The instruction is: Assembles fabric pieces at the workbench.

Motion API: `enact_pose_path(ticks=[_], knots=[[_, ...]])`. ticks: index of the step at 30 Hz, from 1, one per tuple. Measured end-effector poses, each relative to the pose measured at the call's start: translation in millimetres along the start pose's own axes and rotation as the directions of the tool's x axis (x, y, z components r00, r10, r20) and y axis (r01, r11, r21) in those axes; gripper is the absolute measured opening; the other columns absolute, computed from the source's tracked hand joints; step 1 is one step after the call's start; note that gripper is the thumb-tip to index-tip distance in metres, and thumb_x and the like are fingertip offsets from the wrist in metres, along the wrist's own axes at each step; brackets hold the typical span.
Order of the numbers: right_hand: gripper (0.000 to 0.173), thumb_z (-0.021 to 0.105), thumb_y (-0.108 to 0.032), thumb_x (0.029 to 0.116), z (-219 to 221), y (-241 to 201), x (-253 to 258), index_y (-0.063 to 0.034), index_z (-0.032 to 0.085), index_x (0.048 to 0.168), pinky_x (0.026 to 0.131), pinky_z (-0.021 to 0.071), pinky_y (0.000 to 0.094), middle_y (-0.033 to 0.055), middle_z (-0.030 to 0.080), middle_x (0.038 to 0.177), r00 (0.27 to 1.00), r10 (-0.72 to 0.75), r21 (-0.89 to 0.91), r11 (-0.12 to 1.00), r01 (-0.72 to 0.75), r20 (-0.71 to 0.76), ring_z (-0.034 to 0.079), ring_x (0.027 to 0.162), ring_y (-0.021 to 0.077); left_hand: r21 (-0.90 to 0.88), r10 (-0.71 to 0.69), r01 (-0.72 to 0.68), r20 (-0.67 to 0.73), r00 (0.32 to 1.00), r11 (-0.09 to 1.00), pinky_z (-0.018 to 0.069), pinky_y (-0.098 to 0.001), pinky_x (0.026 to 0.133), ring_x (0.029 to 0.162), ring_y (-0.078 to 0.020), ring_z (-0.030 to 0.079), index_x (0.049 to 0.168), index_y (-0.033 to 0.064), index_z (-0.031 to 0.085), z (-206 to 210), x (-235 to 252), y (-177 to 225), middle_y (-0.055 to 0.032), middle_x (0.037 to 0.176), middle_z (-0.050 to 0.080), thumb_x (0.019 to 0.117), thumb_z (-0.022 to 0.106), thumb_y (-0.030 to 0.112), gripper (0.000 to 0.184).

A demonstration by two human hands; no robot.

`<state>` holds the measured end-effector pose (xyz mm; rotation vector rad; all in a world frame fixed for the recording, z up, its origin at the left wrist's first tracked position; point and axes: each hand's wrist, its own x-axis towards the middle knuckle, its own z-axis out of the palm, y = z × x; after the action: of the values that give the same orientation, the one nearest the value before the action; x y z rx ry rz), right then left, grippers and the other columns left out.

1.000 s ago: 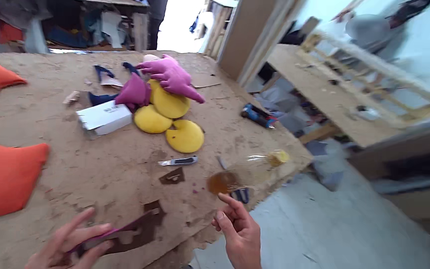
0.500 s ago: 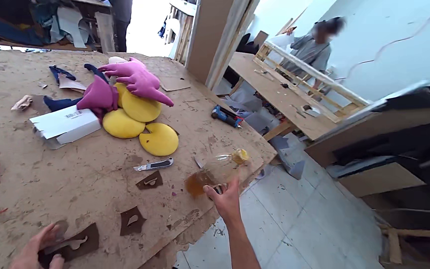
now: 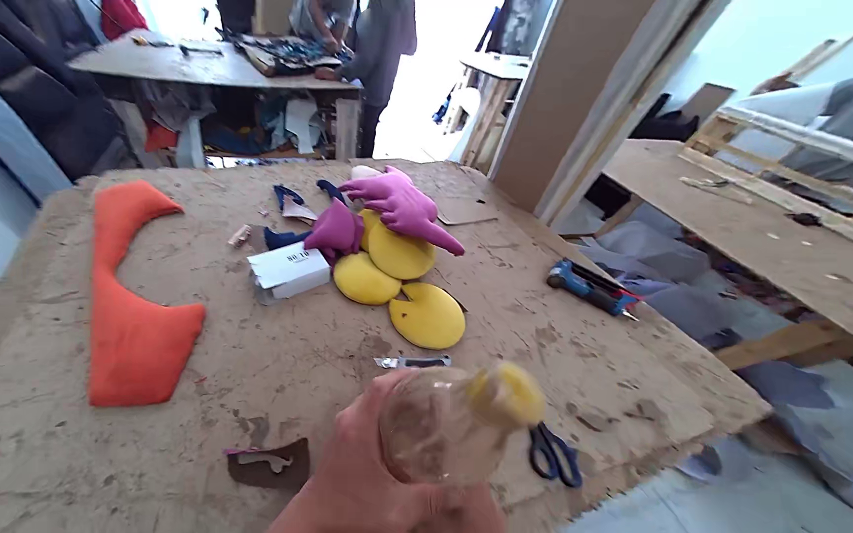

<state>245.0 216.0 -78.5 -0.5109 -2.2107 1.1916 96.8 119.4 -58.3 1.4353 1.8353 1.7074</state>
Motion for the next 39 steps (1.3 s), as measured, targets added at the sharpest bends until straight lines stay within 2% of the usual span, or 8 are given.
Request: enact_pose_path(ticks=[3, 6, 7, 12, 17, 21, 27, 39], knots=[[0.085, 0.079, -0.025, 0.0882, -26.5, -20.6, 15.3, 0.0094, 0.036, 0.153, 0.106, 0.0559, 0.0404, 0.0163, 0.060, 0.142, 0.995, -0.098, 0.178, 0.979, 0.095, 0.004, 0.062, 0.129, 0.0200, 0.228, 0.193, -0.161, -0.126, 0.973, 0.960, 0.0642, -0.0311, 0.089, 0.105, -0.0086, 0.071, 0.134, 0.0024, 0.056, -42.5, 8.4, 2.4, -0.0061, 0.116, 0.073, 0.0665, 0.093, 0.047, 0.089], [0.055, 0.071, -0.023, 0.0976, -42.6, -49.0, 23.0, -0.0211, 0.053, 0.149, 0.093, 0.0629, 0.0416, 0.0013, 0.066, 0.136, 0.971, -0.132, 0.467, 0.858, 0.213, -0.199, 0.068, 0.119, 0.0213, 0.634, 0.462, -0.341, -0.028, 0.886, 0.694, 0.0615, -0.0332, 0.087, 0.105, -0.0146, 0.071, 0.133, 0.0061, 0.056, -85.1, 29.5, 11.3, -0.0107, 0.117, 0.072, 0.0703, 0.084, 0.058, 0.087], [0.051, 0.071, -0.019, 0.0975, -42.3, -61.3, 26.3, -0.0238, 0.056, 0.146, 0.092, 0.0633, 0.0413, 0.0010, 0.065, 0.135, 0.959, -0.163, 0.523, 0.810, 0.265, -0.234, 0.068, 0.117, 0.0216, 0.720, 0.530, -0.395, 0.045, 0.847, 0.570, 0.0604, -0.0367, 0.088, 0.105, -0.0188, 0.070, 0.134, 0.0083, 0.056, -95.8, 38.5, 18.6, -0.0120, 0.117, 0.071, 0.0745, 0.080, 0.058, 0.081], [0.046, 0.073, -0.005, 0.0941, -28.9, -91.7, 44.7, -0.0175, 0.062, 0.137, 0.088, 0.0652, 0.0383, 0.0060, 0.065, 0.135, 0.876, -0.198, 0.620, 0.639, 0.456, -0.440, 0.072, 0.110, 0.0213, 0.848, 0.631, -0.498, 0.288, 0.720, 0.181, 0.0542, -0.0454, 0.097, 0.112, -0.0292, 0.066, 0.139, 0.0122, 0.049, -130.8, 71.4, 76.4, -0.0154, 0.120, 0.067, 0.0864, 0.072, 0.045, 0.066], [0.042, 0.072, 0.001, 0.0924, -25.5, -98.7, 48.2, -0.0109, 0.065, 0.132, 0.089, 0.0647, 0.0345, 0.0067, 0.068, 0.128, 0.814, -0.171, 0.647, 0.525, 0.552, -0.555, 0.073, 0.105, 0.0175, 0.821, 0.682, -0.570, 0.427, 0.594, -0.017, 0.0508, -0.0443, 0.101, 0.117, -0.0298, 0.063, 0.142, 0.0141, 0.043, -143.4, 89.1, 110.4, -0.0142, 0.124, 0.063, 0.0934, 0.068, 0.039, 0.060], [0.039, 0.073, 0.000, 0.0927, -25.9, -99.9, 46.6, -0.0094, 0.067, 0.130, 0.089, 0.0642, 0.0305, 0.0054, 0.066, 0.130, 0.779, -0.180, 0.621, 0.509, 0.596, -0.600, 0.071, 0.107, 0.0145, 0.803, 0.716, -0.584, 0.476, 0.511, -0.117, 0.0494, -0.0433, 0.101, 0.116, -0.0296, 0.063, 0.140, 0.0130, 0.042, -146.1, 98.1, 118.4, -0.0140, 0.120, 0.062, 0.0960, 0.064, 0.031, 0.053], [0.038, 0.075, -0.003, 0.0923, -26.8, -101.7, 46.9, -0.0125, 0.070, 0.128, 0.088, 0.0646, 0.0276, 0.0031, 0.059, 0.138, 0.742, -0.212, 0.578, 0.506, 0.640, -0.636, 0.071, 0.106, 0.0107, 0.811, 0.723, -0.567, 0.478, 0.498, -0.146, 0.0469, -0.0405, 0.105, 0.117, -0.0276, 0.062, 0.139, 0.0131, 0.041, -147.7, 100.0, 123.8, -0.0126, 0.121, 0.061, 0.0974, 0.062, 0.033, 0.050], [0.034, 0.076, -0.003, 0.0908, -23.1, -107.4, 51.8, -0.0073, 0.070, 0.124, 0.084, 0.0657, 0.0266, 0.0031, 0.061, 0.121, 0.700, -0.259, 0.503, 0.536, 0.678, -0.666, 0.070, 0.102, 0.0094, 0.796, 0.704, -0.565, 0.529, 0.473, -0.218, 0.0413, -0.0426, 0.111, 0.128, -0.0275, 0.056, 0.142, 0.0155, 0.039, -168.6, 98.7, 139.6, -0.0112, 0.132, 0.056, 0.1004, 0.057, 0.033, 0.049]])
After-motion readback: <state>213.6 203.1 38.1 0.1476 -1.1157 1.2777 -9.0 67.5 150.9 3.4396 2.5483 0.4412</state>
